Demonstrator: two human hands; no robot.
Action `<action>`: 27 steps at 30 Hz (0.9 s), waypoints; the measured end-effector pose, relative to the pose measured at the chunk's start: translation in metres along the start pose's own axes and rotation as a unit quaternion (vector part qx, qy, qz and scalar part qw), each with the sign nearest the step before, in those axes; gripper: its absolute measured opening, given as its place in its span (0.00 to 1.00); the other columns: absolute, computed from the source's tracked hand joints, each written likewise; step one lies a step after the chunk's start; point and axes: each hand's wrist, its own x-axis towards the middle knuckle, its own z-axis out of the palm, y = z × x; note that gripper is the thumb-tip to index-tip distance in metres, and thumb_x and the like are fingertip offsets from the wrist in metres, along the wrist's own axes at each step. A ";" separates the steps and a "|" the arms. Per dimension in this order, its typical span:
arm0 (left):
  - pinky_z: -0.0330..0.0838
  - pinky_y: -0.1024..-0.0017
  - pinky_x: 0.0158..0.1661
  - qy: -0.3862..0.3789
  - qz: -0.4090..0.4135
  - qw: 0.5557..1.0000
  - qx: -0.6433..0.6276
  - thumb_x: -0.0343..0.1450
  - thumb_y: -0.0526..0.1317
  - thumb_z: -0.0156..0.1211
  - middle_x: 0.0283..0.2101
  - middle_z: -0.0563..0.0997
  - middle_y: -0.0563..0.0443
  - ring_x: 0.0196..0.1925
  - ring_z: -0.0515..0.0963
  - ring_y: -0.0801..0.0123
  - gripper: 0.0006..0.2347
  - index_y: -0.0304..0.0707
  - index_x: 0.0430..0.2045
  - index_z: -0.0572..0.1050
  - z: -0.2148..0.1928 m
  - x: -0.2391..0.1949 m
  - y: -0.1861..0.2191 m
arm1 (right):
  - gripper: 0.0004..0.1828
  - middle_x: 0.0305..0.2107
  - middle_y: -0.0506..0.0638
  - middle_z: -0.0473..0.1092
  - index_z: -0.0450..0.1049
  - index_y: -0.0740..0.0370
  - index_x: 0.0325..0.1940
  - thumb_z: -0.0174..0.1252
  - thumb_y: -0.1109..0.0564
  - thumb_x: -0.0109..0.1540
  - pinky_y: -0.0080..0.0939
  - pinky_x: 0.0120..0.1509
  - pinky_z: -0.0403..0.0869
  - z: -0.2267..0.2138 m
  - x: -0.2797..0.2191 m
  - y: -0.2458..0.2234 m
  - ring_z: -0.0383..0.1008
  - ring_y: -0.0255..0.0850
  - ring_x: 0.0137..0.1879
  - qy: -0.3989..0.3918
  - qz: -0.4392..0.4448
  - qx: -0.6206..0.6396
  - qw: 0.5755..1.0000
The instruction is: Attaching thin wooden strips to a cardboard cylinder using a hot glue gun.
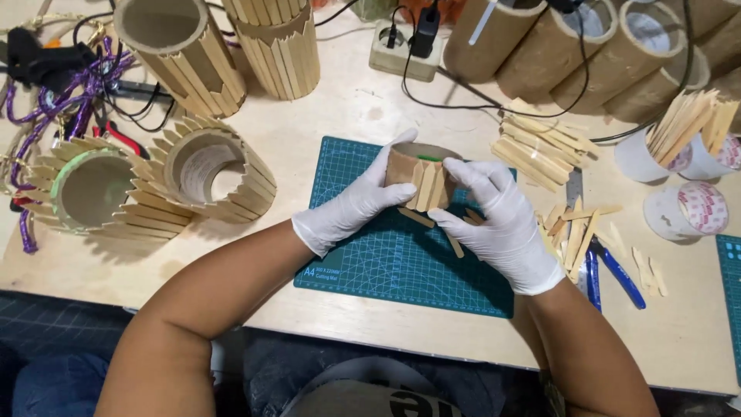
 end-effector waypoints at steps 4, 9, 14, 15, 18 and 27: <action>0.52 0.60 0.70 -0.001 0.004 1.000 -0.002 0.66 0.42 0.70 0.65 0.65 0.47 0.66 0.62 0.66 0.38 0.53 0.71 0.53 -0.009 0.002 -0.010 | 0.38 0.46 0.55 0.69 0.74 0.58 0.66 0.79 0.59 0.52 0.49 0.55 0.78 -0.001 -0.001 -0.005 0.77 0.51 0.52 -0.006 0.008 -0.003 1.000; 0.52 0.59 0.70 0.000 0.015 1.000 0.001 0.67 0.40 0.69 0.66 0.64 0.47 0.67 0.62 0.65 0.37 0.51 0.71 0.53 -0.009 0.002 -0.014 | 0.38 0.46 0.57 0.69 0.74 0.60 0.65 0.79 0.59 0.52 0.51 0.55 0.78 -0.002 -0.002 -0.009 0.78 0.54 0.52 -0.008 0.008 -0.015 1.000; 0.52 0.59 0.70 0.003 0.020 1.000 -0.006 0.68 0.40 0.69 0.68 0.63 0.48 0.68 0.61 0.66 0.38 0.50 0.72 0.52 -0.007 0.000 -0.016 | 0.37 0.47 0.56 0.69 0.74 0.60 0.66 0.78 0.58 0.54 0.52 0.55 0.78 -0.001 -0.004 -0.008 0.77 0.54 0.53 -0.001 -0.011 -0.029 1.000; 0.51 0.59 0.70 0.006 0.026 1.000 -0.002 0.67 0.39 0.70 0.67 0.63 0.48 0.68 0.61 0.66 0.38 0.50 0.71 0.53 -0.008 0.001 -0.016 | 0.37 0.47 0.57 0.68 0.73 0.60 0.66 0.78 0.59 0.53 0.53 0.55 0.78 -0.002 -0.003 -0.008 0.77 0.55 0.52 -0.002 -0.008 -0.024 1.000; 0.51 0.58 0.71 0.004 0.025 1.000 -0.001 0.67 0.41 0.69 0.68 0.63 0.48 0.68 0.60 0.66 0.38 0.49 0.72 0.52 -0.006 0.002 -0.011 | 0.38 0.46 0.57 0.68 0.74 0.62 0.66 0.79 0.58 0.54 0.50 0.54 0.78 0.002 -0.002 -0.007 0.78 0.54 0.52 0.003 -0.020 -0.031 0.999; 0.51 0.59 0.70 0.008 0.011 1.000 0.008 0.67 0.39 0.69 0.68 0.63 0.48 0.69 0.61 0.65 0.37 0.50 0.71 0.53 -0.007 0.002 -0.011 | 0.38 0.46 0.57 0.69 0.74 0.62 0.65 0.79 0.59 0.52 0.53 0.56 0.77 -0.001 -0.002 -0.009 0.78 0.55 0.53 -0.008 0.015 -0.020 1.000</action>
